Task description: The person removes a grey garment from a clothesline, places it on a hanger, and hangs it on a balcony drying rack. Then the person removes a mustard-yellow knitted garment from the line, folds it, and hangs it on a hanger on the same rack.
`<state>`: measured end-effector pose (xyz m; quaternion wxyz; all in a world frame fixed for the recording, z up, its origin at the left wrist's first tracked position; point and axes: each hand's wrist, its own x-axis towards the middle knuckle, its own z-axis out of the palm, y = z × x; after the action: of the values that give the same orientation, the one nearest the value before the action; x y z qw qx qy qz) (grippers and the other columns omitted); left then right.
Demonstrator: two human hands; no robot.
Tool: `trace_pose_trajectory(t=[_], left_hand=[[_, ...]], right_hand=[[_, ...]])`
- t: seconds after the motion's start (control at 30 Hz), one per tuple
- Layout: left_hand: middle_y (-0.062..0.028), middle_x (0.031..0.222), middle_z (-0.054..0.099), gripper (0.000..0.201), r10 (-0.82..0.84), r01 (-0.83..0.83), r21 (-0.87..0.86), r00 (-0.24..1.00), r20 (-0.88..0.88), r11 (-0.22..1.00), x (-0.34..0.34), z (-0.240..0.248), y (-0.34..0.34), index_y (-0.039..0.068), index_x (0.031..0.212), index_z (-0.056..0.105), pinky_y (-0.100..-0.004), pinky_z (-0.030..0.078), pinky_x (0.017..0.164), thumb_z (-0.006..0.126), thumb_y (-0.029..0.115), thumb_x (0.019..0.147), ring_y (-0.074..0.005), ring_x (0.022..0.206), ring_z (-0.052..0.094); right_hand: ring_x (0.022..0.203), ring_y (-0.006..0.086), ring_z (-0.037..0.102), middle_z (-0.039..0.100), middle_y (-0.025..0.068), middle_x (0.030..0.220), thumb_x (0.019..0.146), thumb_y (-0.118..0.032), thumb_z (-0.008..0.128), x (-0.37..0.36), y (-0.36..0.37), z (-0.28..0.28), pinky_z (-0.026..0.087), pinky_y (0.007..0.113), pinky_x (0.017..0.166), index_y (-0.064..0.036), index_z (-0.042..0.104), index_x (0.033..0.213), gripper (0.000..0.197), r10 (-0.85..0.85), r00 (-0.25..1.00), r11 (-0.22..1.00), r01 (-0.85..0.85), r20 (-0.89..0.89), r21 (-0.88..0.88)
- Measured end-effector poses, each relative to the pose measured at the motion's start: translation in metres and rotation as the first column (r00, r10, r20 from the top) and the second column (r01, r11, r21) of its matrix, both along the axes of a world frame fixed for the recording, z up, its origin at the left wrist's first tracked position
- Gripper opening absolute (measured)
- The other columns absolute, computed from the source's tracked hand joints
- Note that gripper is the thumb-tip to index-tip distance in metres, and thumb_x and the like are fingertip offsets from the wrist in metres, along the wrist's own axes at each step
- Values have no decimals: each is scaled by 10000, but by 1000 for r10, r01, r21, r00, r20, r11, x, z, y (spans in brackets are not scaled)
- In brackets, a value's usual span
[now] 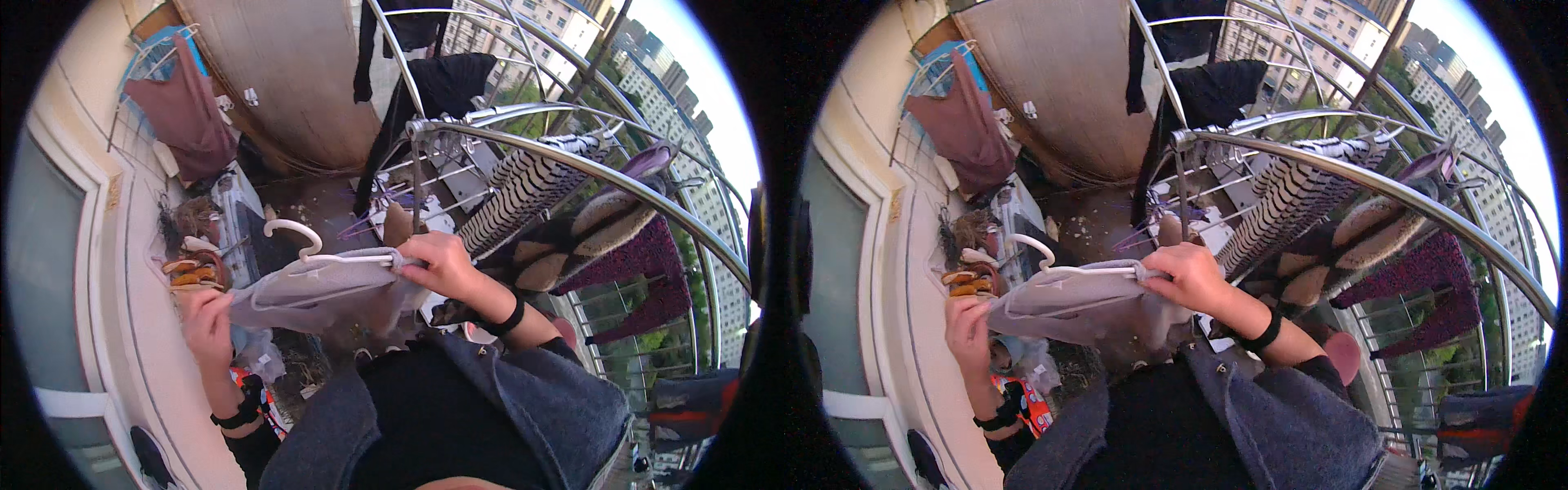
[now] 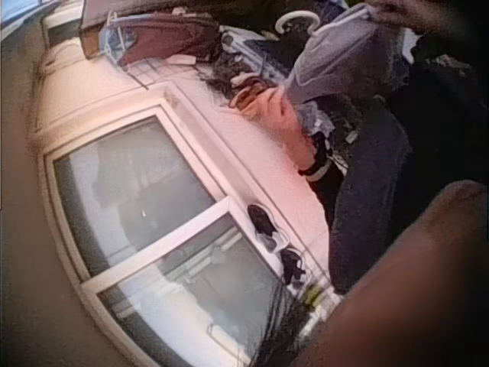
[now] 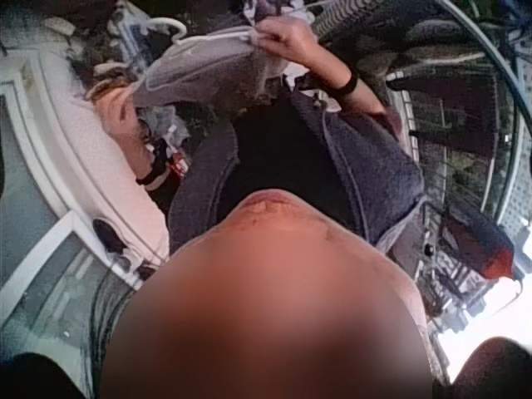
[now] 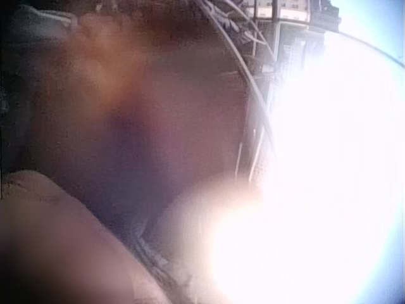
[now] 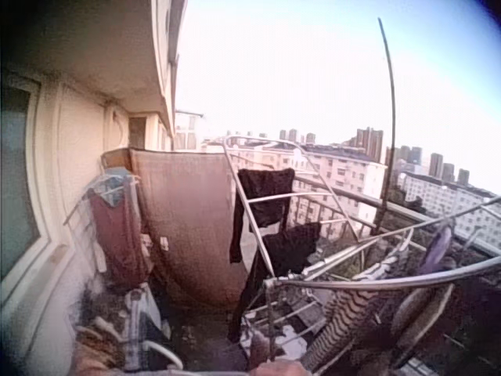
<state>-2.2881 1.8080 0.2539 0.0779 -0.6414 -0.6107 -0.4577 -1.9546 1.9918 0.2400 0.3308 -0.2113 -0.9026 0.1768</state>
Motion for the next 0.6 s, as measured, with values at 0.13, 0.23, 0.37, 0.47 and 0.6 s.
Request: trace_pose_trajectory(t=[0.13,0.23,0.37,0.47,0.6], left_hand=[[-87,918,570,164,-32,36,-8,952,304,999,-3,-18,6,-1,938,627,-279,426,797,595,-56,788,-201,863,543],[-59,979,560,166,-45,63,-10,802,596,998,-13,-45,12,-7,1002,592,-258,414,849,576,-17,837,-145,918,526],[-11,972,569,176,192,-144,-134,543,817,980,-5,-104,27,9,1041,570,-240,421,815,592,90,887,-105,873,529],[-8,1017,575,287,126,39,-140,252,960,989,4,-133,51,11,1145,535,-212,415,736,591,144,896,-74,854,525],[-27,1079,560,392,63,206,-120,264,962,971,14,-132,62,-4,1241,478,-220,416,732,576,152,894,-91,877,525]], right_hand=[[653,278,585,573,55,691,686,-157,734,5,-3,1,436,384,572,-107,619,840,199,-21,999,999,22,-28,26],[649,275,583,574,56,692,673,-144,739,9,-5,0,437,380,576,-101,618,837,208,-77,997,996,78,-13,48],[643,279,585,592,68,694,626,-91,759,12,-10,-11,442,370,578,-79,629,854,263,-110,993,992,111,-33,52],[683,290,598,595,71,721,681,-139,729,16,-15,-22,459,391,591,-97,628,872,220,-152,988,988,153,-14,9],[721,316,610,617,104,764,694,-134,718,27,-16,-29,474,401,620,-81,628,880,213,-208,977,976,205,-40,-77]])
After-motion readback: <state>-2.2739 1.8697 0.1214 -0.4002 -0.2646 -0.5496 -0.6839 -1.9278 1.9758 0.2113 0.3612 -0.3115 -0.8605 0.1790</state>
